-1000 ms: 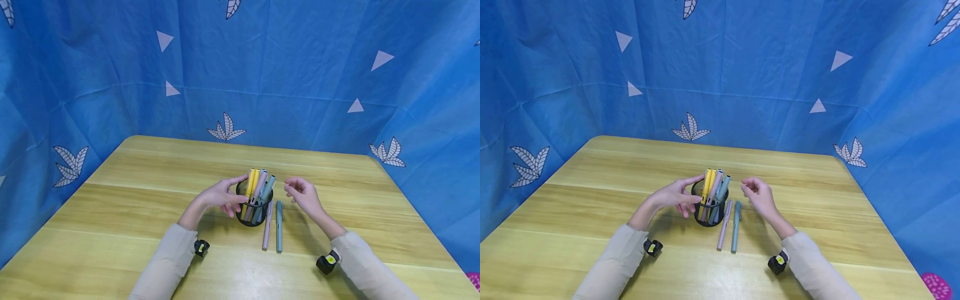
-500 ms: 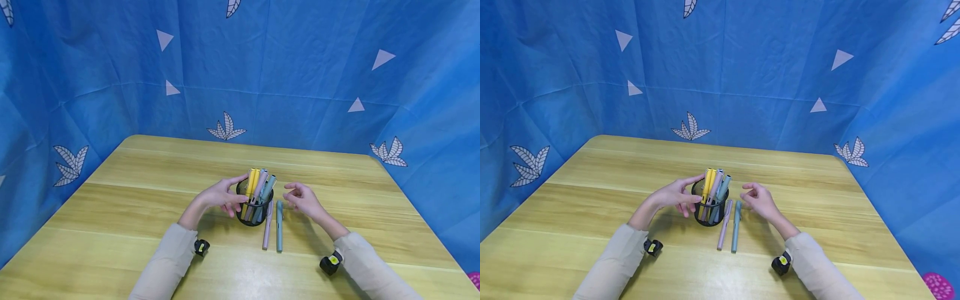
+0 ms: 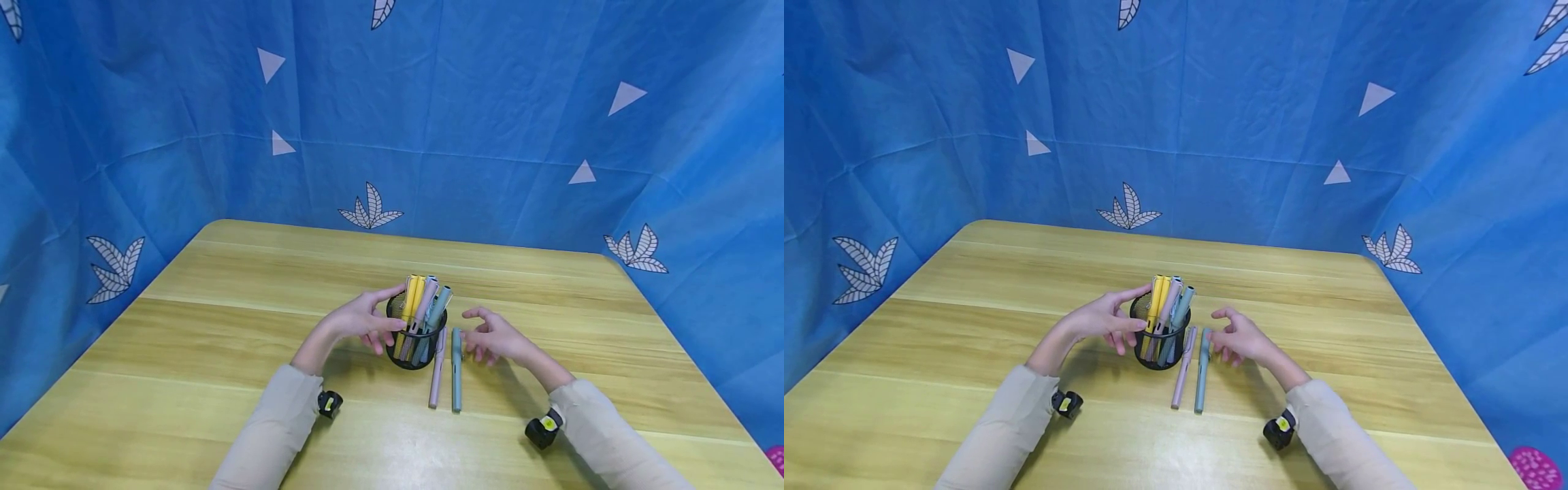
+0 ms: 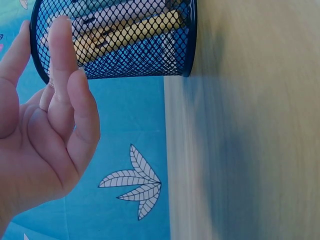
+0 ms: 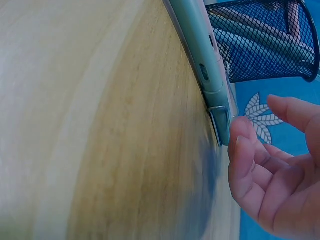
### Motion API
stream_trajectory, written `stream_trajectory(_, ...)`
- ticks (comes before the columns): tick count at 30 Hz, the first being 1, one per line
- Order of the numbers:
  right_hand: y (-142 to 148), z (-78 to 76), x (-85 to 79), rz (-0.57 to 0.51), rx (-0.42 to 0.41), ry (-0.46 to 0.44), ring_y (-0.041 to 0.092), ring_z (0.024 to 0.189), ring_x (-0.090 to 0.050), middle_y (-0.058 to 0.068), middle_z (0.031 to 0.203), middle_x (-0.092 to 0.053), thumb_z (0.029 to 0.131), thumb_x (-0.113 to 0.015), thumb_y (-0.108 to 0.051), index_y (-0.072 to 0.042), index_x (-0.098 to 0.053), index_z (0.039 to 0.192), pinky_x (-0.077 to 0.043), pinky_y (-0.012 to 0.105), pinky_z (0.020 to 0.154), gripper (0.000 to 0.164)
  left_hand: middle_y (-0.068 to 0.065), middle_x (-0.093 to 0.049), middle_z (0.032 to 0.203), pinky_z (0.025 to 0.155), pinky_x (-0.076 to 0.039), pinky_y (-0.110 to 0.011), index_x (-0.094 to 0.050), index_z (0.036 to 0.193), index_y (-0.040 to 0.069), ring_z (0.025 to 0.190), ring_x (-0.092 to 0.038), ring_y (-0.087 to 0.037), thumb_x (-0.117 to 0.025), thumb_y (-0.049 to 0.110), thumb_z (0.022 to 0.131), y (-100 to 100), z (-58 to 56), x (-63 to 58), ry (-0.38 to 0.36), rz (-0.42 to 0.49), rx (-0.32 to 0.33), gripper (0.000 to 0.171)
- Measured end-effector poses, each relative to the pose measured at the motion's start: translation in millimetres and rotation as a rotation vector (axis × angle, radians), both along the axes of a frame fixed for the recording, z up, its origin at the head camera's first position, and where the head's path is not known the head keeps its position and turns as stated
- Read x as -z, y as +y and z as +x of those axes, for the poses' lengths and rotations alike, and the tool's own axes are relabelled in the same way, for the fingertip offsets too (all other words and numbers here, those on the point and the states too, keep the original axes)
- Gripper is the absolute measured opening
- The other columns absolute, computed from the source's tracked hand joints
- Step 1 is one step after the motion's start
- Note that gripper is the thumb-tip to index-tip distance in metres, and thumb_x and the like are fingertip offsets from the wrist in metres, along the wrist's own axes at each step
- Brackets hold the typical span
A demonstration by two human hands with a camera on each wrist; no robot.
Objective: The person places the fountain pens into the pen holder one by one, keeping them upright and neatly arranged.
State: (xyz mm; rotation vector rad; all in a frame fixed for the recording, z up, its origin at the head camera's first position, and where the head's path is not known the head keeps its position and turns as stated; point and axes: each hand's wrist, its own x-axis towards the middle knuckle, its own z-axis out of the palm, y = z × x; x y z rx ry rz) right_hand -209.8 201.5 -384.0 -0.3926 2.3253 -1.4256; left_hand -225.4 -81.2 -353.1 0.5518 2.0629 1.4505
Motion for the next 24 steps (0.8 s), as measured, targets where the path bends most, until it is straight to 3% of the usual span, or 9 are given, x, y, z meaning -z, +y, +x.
stream_trajectory(14, 5.8, -0.3, 4.5, -0.071, -0.098, -0.262, 0.018, 0.044, -0.057, 0.020, 0.072, -0.062, 0.086, -0.058, -0.012, -0.008, 0.002, 0.142, -0.049, 0.028, 0.041, 0.082, -0.016, -0.063, 0.068, 0.055, -0.052, -0.046, -0.016, 0.144, 0.028, 0.048, -0.059, -0.023, -0.062, 0.023, 0.085, -0.4, -1.4, 0.5, -0.001, 0.010, 0.009, 0.075)
stream_trajectory(24, 2.4, 0.5, 7.7, -0.074, -0.105, -0.348, 0.020, 0.042, -0.057, 0.021, 0.070, -0.061, 0.084, -0.062, -0.013, -0.014, 0.006, 0.143, -0.050, 0.030, 0.040, 0.090, -0.017, -0.063, 0.067, 0.052, -0.052, -0.043, -0.015, 0.144, 0.028, 0.046, -0.059, -0.021, -0.061, 0.022, 0.086, 0.3, 0.9, -2.7, -0.012, 0.014, 0.011, 0.075)
